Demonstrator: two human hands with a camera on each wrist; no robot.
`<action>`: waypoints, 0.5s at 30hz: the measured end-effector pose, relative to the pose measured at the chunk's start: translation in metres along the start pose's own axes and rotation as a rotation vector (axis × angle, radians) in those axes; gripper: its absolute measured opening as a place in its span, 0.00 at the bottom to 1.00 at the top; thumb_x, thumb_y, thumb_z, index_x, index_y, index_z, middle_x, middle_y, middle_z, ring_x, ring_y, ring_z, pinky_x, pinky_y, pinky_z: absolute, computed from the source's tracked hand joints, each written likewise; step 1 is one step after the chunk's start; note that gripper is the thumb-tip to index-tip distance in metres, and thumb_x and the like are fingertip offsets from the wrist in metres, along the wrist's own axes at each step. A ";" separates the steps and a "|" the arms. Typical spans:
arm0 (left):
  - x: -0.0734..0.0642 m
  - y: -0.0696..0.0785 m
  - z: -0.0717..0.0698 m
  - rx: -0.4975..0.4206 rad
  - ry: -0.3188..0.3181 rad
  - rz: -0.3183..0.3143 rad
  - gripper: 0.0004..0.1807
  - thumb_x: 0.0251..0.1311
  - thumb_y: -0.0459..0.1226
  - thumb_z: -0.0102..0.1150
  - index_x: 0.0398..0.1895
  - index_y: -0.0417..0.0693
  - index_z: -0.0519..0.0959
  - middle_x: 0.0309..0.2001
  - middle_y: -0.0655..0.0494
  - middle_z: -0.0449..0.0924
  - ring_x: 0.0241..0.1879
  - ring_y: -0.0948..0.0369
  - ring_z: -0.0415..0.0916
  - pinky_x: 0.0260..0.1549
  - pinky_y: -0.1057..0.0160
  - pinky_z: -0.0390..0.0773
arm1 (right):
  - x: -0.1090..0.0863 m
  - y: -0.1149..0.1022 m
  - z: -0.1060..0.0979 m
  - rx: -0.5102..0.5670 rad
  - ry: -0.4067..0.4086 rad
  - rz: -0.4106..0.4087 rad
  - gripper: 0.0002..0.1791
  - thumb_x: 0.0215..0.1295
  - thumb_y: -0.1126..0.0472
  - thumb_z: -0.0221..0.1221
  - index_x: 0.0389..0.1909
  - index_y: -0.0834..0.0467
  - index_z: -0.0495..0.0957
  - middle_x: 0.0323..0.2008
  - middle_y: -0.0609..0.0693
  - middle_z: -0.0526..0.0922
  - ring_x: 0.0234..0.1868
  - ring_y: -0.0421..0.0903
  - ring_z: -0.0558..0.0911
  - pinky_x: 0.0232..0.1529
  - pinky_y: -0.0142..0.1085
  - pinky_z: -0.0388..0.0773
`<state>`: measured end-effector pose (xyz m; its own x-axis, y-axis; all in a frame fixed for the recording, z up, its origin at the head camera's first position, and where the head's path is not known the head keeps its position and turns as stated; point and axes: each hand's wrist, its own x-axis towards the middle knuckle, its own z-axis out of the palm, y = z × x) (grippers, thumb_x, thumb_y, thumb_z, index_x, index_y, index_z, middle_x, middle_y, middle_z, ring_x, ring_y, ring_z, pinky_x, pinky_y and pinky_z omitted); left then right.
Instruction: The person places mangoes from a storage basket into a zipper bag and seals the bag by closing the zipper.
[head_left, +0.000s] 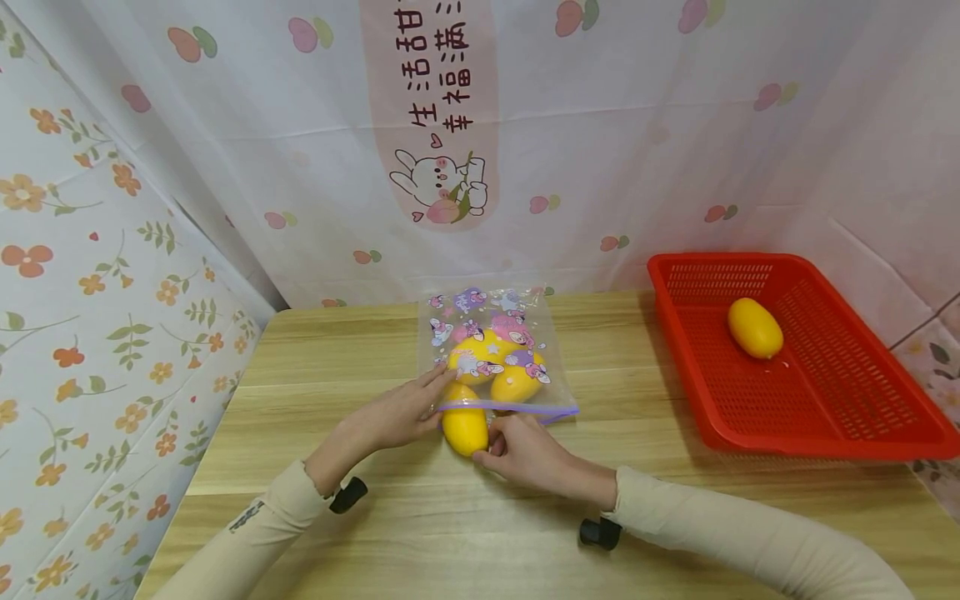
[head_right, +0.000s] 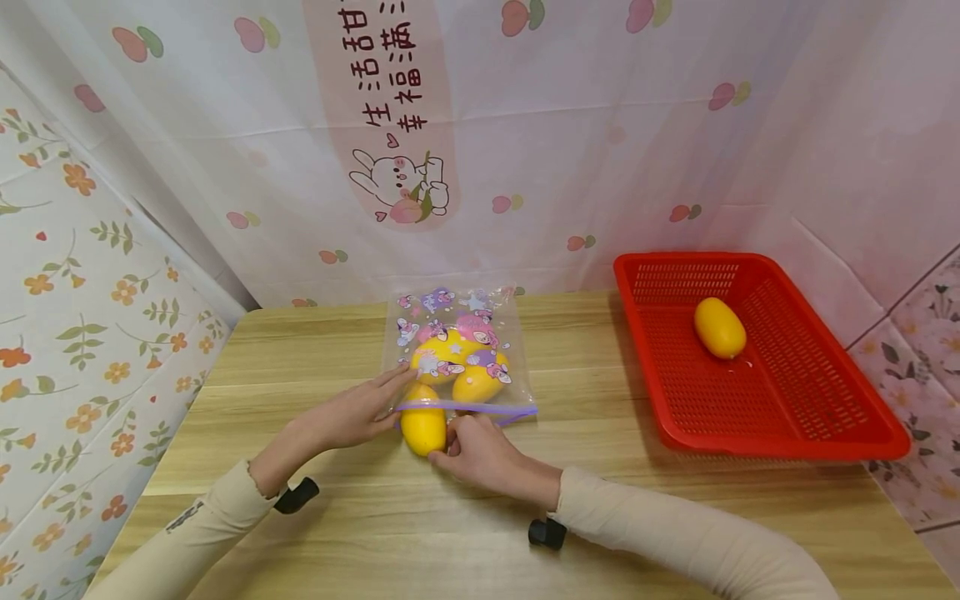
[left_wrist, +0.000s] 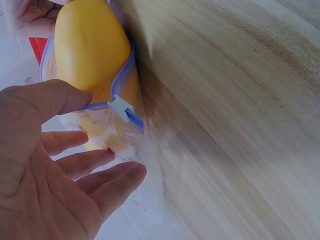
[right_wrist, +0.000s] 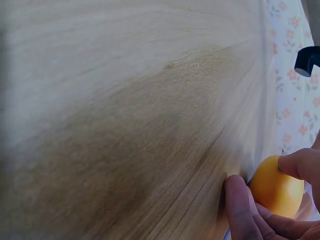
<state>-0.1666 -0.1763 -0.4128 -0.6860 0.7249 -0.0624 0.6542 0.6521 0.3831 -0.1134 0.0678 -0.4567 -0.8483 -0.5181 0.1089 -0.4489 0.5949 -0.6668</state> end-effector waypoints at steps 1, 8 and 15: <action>0.000 0.000 0.000 0.000 0.003 0.002 0.35 0.70 0.33 0.60 0.76 0.32 0.59 0.75 0.31 0.55 0.73 0.42 0.57 0.65 0.45 0.66 | 0.000 0.000 0.000 0.000 0.002 0.002 0.12 0.62 0.57 0.72 0.24 0.56 0.79 0.19 0.41 0.75 0.22 0.36 0.73 0.22 0.29 0.75; 0.001 0.001 0.000 -0.007 -0.001 0.000 0.36 0.70 0.34 0.60 0.76 0.32 0.59 0.75 0.33 0.55 0.74 0.44 0.55 0.66 0.46 0.65 | 0.004 -0.001 0.001 0.010 0.000 0.028 0.12 0.63 0.58 0.71 0.23 0.55 0.79 0.18 0.42 0.75 0.20 0.36 0.72 0.21 0.29 0.72; 0.001 0.001 0.000 -0.008 0.003 0.016 0.36 0.70 0.33 0.60 0.76 0.31 0.59 0.75 0.32 0.55 0.74 0.43 0.55 0.66 0.46 0.65 | 0.006 -0.001 0.003 0.019 -0.003 0.054 0.13 0.63 0.56 0.70 0.23 0.55 0.80 0.17 0.41 0.75 0.19 0.36 0.70 0.21 0.29 0.71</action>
<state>-0.1664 -0.1750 -0.4121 -0.6766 0.7344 -0.0530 0.6625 0.6386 0.3915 -0.1176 0.0623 -0.4572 -0.8701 -0.4879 0.0700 -0.3973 0.6102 -0.6855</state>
